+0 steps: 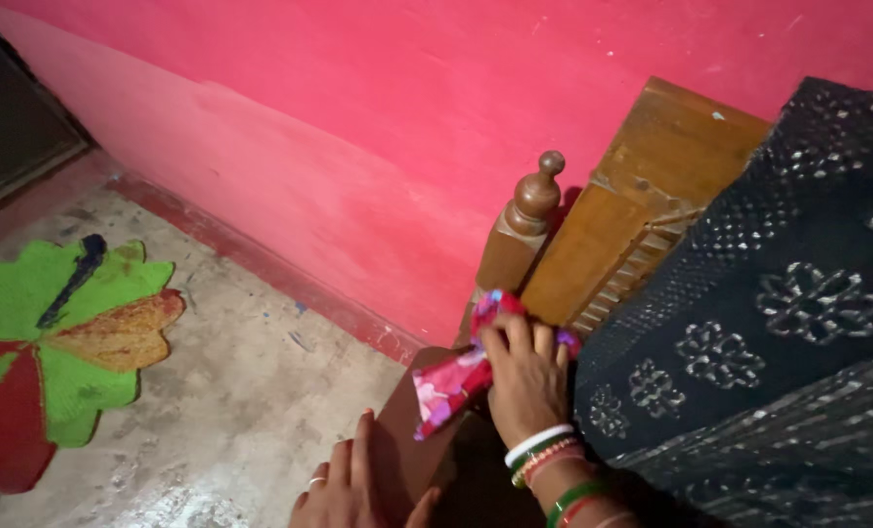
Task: The person arranges artificial flowers in small pots on a green mat and a nearby table. They then use a colorful cloth to wipe the wooden frame of a bed.
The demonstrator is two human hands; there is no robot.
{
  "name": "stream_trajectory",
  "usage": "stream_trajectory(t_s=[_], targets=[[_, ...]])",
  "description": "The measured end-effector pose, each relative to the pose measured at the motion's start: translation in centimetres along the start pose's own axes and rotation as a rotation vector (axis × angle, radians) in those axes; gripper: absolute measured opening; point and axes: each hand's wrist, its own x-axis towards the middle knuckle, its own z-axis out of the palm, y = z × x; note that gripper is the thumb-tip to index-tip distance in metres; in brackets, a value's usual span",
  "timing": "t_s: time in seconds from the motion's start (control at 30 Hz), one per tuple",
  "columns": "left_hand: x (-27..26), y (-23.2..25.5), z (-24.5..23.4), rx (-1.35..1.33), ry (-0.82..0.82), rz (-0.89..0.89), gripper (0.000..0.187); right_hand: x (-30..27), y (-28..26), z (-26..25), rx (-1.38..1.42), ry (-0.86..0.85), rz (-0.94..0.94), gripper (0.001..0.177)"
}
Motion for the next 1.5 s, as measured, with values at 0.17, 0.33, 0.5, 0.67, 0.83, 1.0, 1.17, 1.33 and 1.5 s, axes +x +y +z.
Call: stream_trajectory(t_s=[0.17,0.33,0.5,0.67,0.83,1.0,1.17,1.33,1.5], targets=[[-0.4,0.1,1.4,0.05,0.094,0.003,0.118,1.3,0.4,-3.4,0.23,0.164,-0.075,0.05],[0.2,0.0,4.1,0.132,0.589,0.337,0.078,5.9,0.9,-7.6,-0.054,0.4,-0.106,0.032],[0.9,-0.4,6.2,0.059,0.629,0.424,0.066,3.6,0.1,-5.1,-0.196,0.029,-0.059,0.038],[5.8,2.2,3.6,-0.126,0.103,0.346,0.058,0.3,-0.1,-3.2,0.06,-0.113,-0.007,0.036],[12.2,7.8,0.5,-0.403,0.146,0.398,0.064,1.9,0.2,-5.1,0.059,0.287,-0.065,0.042],[14.6,11.2,-0.6,-0.6,0.24,0.394,0.08,5.4,1.5,-5.1,-0.159,0.373,0.034,0.044],[15.4,11.9,0.2,-0.5,0.093,0.388,0.117,3.4,1.7,-2.5,-0.07,0.222,0.0,0.045],[15.7,11.3,0.6,-0.607,0.168,0.397,0.122,3.8,2.0,-3.7,0.283,0.184,-0.013,0.043],[15.4,10.7,1.9,-0.615,0.389,0.503,0.125,6.6,2.5,-6.2,0.106,0.409,-0.09,0.041]])
